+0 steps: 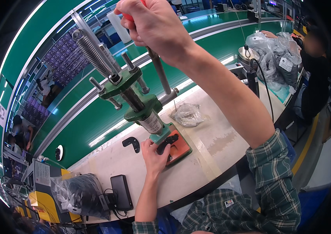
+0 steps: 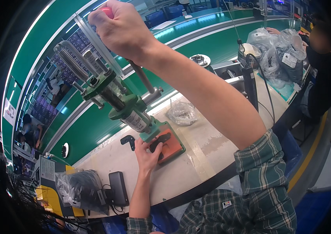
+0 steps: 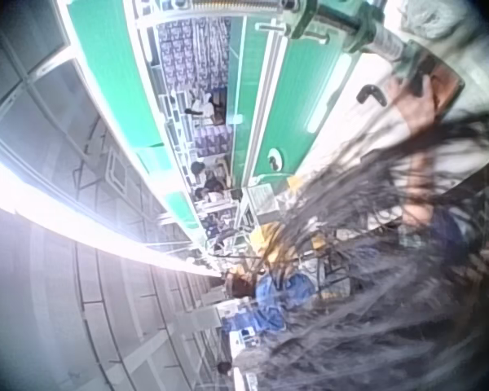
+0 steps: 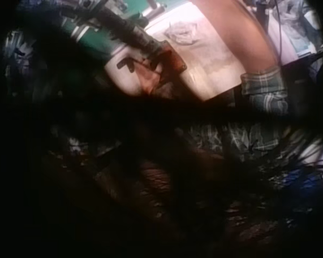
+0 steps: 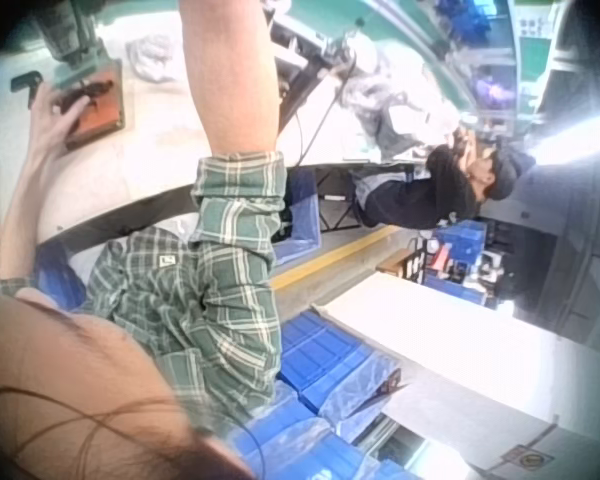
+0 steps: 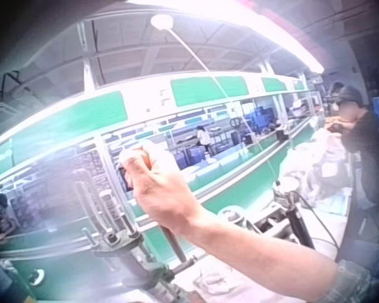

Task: The person assembles small components by hand, using a manual press and an electric screwdriver to join a plastic housing, a metal plate, and screws.

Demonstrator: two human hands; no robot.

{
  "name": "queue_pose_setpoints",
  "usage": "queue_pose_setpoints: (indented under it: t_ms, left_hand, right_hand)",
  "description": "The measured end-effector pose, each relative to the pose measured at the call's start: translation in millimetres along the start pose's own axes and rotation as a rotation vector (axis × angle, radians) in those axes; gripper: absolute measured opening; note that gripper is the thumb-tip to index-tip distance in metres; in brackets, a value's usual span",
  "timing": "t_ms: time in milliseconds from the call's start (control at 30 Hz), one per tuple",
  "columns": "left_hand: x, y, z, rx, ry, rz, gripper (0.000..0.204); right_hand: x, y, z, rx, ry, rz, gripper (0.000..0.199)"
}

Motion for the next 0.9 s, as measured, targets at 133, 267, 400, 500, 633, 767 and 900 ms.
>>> queue_pose_setpoints:
  t_ms: [133,267,400,500,633,767,900]
  left_hand:
    - [0,-1,0,0.008,-0.005,0.014,0.03]
    - [-1,-1,0,0.008,0.003,0.008,0.031]
    - [2,0,-1,0.004,0.011,0.007,0.031]
    - [1,1,-1,0.002,0.01,0.006,0.031]
    - [1,1,0,0.009,-0.012,0.0,0.032]
    - [4,2,-1,0.014,-0.04,0.001,0.031]
    - [0,2,-1,0.05,-0.114,-0.061,0.031]
  right_hand:
    - [1,0,0,-0.008,0.057,-0.019,0.036]
    - [3,-1,-1,0.001,0.047,0.03,0.036]
    - [5,-1,-3,-0.009,0.064,-0.025,0.036]
    - [6,-2,-2,-0.009,-0.012,-0.062,0.035]
    - [7,-2,-2,-0.018,0.027,-0.04,0.036]
    - [5,0,-1,-0.016,-0.007,-0.014,0.037]
    - [3,0,0,-0.01,-0.01,-0.007,0.036]
Point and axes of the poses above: each hand's wrist, its own z-axis away from the middle knuckle, its own y-axis out of the back of the hand, x = y × z, the point moved 2 cm from there along -z, towards the middle knuckle, and after that the axes turned 12 degrees about x, right-handed, at the moved point
